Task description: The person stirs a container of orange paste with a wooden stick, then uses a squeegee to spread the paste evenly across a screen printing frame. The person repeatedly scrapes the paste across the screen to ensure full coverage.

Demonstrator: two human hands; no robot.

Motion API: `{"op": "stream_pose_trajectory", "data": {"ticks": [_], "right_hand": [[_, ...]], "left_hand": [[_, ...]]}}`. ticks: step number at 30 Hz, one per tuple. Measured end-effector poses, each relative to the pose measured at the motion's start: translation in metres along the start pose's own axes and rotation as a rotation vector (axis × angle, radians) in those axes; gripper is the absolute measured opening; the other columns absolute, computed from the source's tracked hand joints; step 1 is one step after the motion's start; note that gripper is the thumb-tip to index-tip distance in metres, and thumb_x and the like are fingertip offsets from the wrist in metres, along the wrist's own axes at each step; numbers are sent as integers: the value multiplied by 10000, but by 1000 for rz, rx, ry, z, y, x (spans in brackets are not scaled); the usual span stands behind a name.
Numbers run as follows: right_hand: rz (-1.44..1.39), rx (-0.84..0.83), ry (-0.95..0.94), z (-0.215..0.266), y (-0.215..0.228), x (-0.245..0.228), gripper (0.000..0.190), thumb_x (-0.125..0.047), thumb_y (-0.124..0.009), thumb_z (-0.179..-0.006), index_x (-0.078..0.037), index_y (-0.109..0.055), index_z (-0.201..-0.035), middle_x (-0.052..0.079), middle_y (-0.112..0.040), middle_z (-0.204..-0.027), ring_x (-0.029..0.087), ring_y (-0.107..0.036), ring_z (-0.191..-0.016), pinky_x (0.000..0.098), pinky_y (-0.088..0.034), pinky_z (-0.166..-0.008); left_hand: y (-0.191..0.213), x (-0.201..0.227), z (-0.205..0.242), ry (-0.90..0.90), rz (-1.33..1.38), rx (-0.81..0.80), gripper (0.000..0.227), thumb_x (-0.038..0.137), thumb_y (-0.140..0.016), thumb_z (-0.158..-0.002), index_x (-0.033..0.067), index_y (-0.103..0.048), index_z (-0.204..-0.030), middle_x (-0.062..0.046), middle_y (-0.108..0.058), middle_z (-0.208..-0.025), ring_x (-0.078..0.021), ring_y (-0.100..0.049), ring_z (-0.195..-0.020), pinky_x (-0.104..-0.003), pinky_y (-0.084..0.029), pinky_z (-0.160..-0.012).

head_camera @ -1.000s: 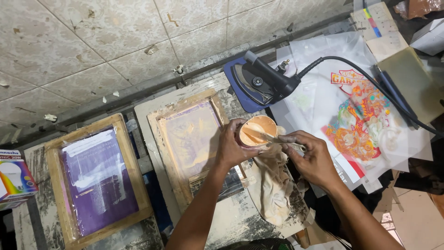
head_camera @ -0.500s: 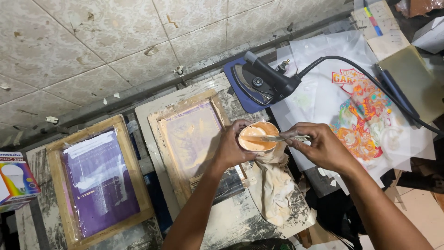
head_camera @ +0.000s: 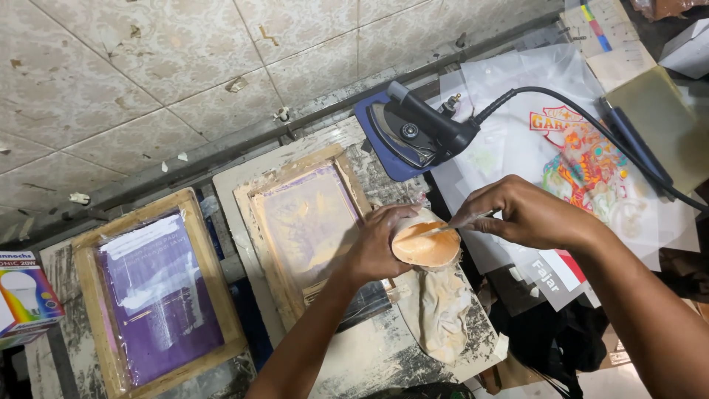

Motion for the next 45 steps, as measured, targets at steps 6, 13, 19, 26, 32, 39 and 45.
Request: {"op": "stream_pose_trajectory", "data": {"ticks": [6, 13, 19, 26, 32, 39, 45], "right_hand": [[68, -133, 32, -9, -1, -1, 255, -85, -639, -891, -159, -832, -1039, 3, -860, -1035, 182, -837, -940, 322, -627, -760], [271, -149, 74, -10, -2, -1, 312, 8, -624, -832, -159, -834, -991, 20, -832, -1011, 230, -792, -933, 368, -608, -786], [355, -160, -19, 7, 15, -15, 484, 135, -578, -707, -156, -819, -1010, 7, -827, -1051, 224, -778, -978, 362, -602, -825], [332, -38, -214, 44, 35, -19, 310, -69, -711, -771, -218, -834, -1015, -75, -867, -1004, 132, -849, -856, 297, -636, -773], [236, 322, -186, 87, 45, -10, 231, -221, -708, -851, -164, -827, -1040, -35, -845, -907, 106, -789, -770, 268, -562, -746], [-184, 815, -398, 121, 17, 30, 218, -2, -755, -898, 12, -746, -1116, 135, -744, -1028, 116, -618, -876, 218, -518, -758], [-275, 868, -623, 126, -1, 29, 222, 9, -739, -913, 4, -746, -1135, 169, -747, -1122, 161, -631, -899, 289, -536, -726]], "left_hand": [[1, 14, -1, -188, -32, 34, 689, 354, -834, -730, 116, -568, -1319, -69, -648, -1399, -269, -596, -1329, -395, -409, -1114], [-26, -14, 1, -71, -197, -154, 903, 498, -886, -654, 166, -527, -1413, -40, -564, -1465, -266, -473, -1401, -590, -272, -1166], [-26, -10, -1, -165, -181, -87, 840, 414, -938, -644, 155, -558, -1347, -54, -533, -1498, -268, -454, -1429, -534, -368, -1170], [-27, -6, -3, -208, -115, 6, 870, 491, -888, -677, 83, -542, -1363, -60, -579, -1477, -266, -507, -1401, -502, -418, -1143], [-24, -15, -10, 304, -113, 19, 1020, 503, -931, -554, 198, -449, -1400, -67, -638, -1362, -343, -563, -1307, -615, -368, -1109], [-36, -32, -15, 414, -208, 323, 881, 408, -980, -522, 138, -537, -1234, -89, -702, -1160, -333, -600, -1179, -552, -430, -1041], [-30, -22, -12, 475, -307, 40, 1127, 688, -890, -590, 129, -460, -1468, -132, -353, -1645, -292, -304, -1527, -556, -271, -1179]]}}
Point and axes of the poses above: each hand's wrist, its own z-axis away from the middle knuckle, its own y-axis out of the back of the hand, x = y × z, the point moved 2 cm from there along -z, towards the middle knuckle
